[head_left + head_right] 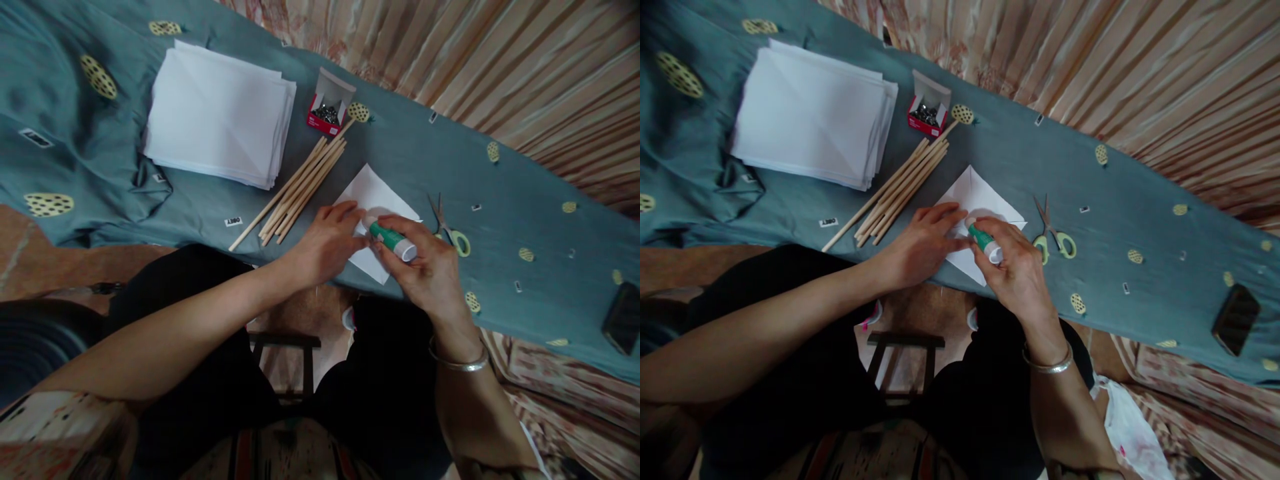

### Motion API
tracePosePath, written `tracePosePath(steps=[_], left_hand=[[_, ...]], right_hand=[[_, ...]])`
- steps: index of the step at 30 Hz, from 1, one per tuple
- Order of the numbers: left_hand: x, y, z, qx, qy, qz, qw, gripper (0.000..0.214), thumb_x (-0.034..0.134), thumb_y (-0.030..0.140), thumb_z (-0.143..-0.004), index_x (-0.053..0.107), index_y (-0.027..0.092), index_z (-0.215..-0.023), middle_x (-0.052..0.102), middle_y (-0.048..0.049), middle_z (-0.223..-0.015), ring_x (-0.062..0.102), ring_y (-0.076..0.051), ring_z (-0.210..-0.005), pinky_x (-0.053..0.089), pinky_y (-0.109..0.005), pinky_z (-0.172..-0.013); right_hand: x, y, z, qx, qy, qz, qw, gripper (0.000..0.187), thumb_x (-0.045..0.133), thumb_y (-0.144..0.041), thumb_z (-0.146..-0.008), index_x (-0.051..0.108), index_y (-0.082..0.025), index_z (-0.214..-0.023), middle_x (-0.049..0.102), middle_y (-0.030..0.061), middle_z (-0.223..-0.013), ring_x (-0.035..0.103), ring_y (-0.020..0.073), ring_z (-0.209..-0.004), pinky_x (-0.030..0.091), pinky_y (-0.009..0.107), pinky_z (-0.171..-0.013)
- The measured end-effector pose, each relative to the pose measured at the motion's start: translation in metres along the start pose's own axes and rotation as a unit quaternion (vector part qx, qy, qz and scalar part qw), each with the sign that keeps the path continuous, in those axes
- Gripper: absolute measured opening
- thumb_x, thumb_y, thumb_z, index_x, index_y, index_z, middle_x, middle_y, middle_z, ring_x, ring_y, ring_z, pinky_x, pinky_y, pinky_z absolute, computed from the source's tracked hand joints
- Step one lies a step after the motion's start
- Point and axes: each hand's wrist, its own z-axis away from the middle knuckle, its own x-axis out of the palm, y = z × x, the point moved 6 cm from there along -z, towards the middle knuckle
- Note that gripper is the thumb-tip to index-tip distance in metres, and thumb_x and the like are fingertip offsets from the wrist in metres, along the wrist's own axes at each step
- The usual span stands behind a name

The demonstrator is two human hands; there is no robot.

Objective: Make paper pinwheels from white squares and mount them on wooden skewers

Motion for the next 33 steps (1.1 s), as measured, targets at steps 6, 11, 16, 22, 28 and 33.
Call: tracePosePath(steps=[6, 11, 16, 22, 28, 33], left_hand=[[0.0, 0.0, 0.0, 0.004, 0.003, 0.021, 1.0, 0.03, 0.045, 0.018, -0.095, 0.074, 0.019, -0.103, 0.052, -0.0155, -0.139, 0.035, -0.035, -0.139, 0.034, -0.051, -0.105], [0.0, -0.001, 0.0, 0.005, 0.003, 0.02, 1.0, 0.03, 0.046, 0.018, -0.095, 0.073, 0.019, -0.106, 0.052, -0.0157, -0.138, 0.036, -0.036, -0.138, 0.033, -0.053, -0.105], [-0.001, -0.001, 0.001, 0.005, 0.002, 0.03, 1.0, 0.03, 0.048, 0.017, -0.093, 0.074, 0.02, -0.108, 0.051, -0.0152, -0.141, 0.036, -0.036, -0.139, 0.033, -0.054, -0.105], [-0.006, 0.0, 0.002, 0.011, 0.006, 0.034, 0.999, 0.034, 0.048, 0.01, -0.088, 0.073, 0.019, -0.109, 0.052, -0.0154, -0.142, 0.038, -0.036, -0.138, 0.036, -0.055, -0.103], [-0.006, 0.002, 0.001, 0.01, -0.011, 0.0, 1.0, 0.041, 0.05, 0.003, -0.082, 0.072, 0.019, -0.114, 0.051, -0.0174, -0.143, 0.039, -0.039, -0.138, 0.04, -0.057, -0.102], [-0.012, 0.007, 0.002, 0.017, 0.004, -0.01, 1.0, 0.045, 0.046, 0.001, -0.084, 0.066, 0.016, -0.121, 0.051, -0.0181, -0.143, 0.044, -0.036, -0.135, 0.043, -0.054, -0.102]], right_hand=[[-0.006, 0.007, 0.001, 0.031, 0.031, 0.01, 0.999, 0.025, 0.064, -0.027, -0.085, 0.067, -0.025, -0.11, 0.074, 0.0047, -0.115, 0.07, 0.025, -0.104, 0.054, 0.041, -0.094], [0.001, 0.001, -0.003, -0.006, 0.025, -0.003, 1.0, 0.027, 0.062, -0.026, -0.087, 0.066, -0.026, -0.114, 0.071, 0.0049, -0.122, 0.066, 0.025, -0.113, 0.052, 0.044, -0.1], [-0.004, 0.007, 0.001, 0.029, -0.005, -0.051, 0.998, 0.027, 0.066, -0.027, -0.084, 0.069, -0.025, -0.111, 0.073, 0.0038, -0.117, 0.07, 0.0239, -0.104, 0.056, 0.041, -0.093], [-0.019, 0.051, 0.015, 0.189, 0.142, -0.29, 0.927, 0.02, 0.076, -0.036, -0.078, 0.073, -0.024, -0.093, 0.076, 0.0003, -0.091, 0.072, 0.016, -0.077, 0.062, 0.032, -0.074], [-0.003, 0.062, 0.015, 0.28, 0.128, -0.488, 0.817, 0.03, 0.08, -0.049, -0.071, 0.072, -0.021, -0.08, 0.074, -0.0014, -0.076, 0.069, 0.01, -0.06, 0.059, 0.017, -0.052], [-0.003, 0.063, 0.014, 0.259, 0.103, -0.505, 0.817, 0.026, 0.077, -0.046, -0.076, 0.072, -0.022, -0.084, 0.075, -0.0007, -0.08, 0.07, 0.0099, -0.063, 0.061, 0.019, -0.06]])
